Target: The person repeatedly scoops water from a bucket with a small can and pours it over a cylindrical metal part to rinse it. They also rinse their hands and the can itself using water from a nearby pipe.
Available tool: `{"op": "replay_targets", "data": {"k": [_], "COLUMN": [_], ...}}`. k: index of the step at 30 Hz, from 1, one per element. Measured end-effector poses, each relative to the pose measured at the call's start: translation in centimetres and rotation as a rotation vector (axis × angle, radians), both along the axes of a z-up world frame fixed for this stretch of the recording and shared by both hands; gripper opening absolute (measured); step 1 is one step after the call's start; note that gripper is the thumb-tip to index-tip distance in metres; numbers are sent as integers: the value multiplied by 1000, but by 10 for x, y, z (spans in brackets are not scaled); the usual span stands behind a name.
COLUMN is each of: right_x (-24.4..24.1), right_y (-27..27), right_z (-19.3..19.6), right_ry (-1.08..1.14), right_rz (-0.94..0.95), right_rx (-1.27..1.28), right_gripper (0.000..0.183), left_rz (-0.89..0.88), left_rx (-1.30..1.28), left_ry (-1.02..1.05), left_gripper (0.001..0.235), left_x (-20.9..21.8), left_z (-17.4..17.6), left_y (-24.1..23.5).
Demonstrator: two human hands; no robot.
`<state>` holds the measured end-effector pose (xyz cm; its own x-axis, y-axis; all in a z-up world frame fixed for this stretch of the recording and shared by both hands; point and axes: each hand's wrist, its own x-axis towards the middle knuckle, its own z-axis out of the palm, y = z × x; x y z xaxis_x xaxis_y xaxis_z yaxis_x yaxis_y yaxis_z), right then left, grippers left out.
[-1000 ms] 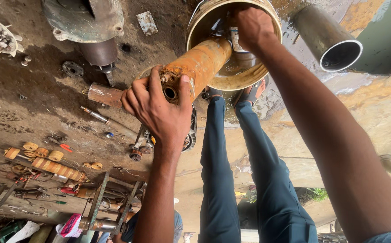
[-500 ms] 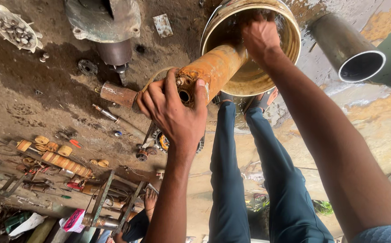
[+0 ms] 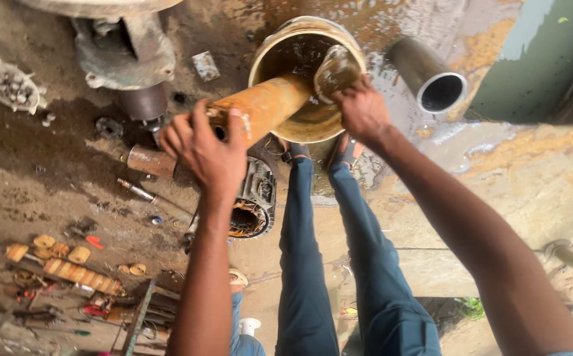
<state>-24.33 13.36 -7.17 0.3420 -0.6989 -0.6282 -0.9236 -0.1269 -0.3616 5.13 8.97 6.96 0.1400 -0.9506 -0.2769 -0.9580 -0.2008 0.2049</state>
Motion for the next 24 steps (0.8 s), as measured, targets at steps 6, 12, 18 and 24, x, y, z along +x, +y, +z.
{"op": "replay_targets", "data": {"k": [6,12,18,24], "right_x": [-27,-63,-110,-153], "right_y": [42,80,120,155], "right_z": [83,159,191,176], "right_ry": [-225,-295,-217,-81], "right_rz": [-27,-174,-257,-289], "right_rx": [-293,-301,-387,-286], "right_gripper": [57,44,26,21], "left_rz": [-40,-85,-118,-123], "left_rx": [-17,-66,-104,-104], "left_ry": [-16,-76,-98,-100], "left_gripper": [52,50,44,42], "left_x": [6,19,23,26], "left_z": [-15,-32,-37,-42], "left_y": [-2,-3,-4,-6]}}
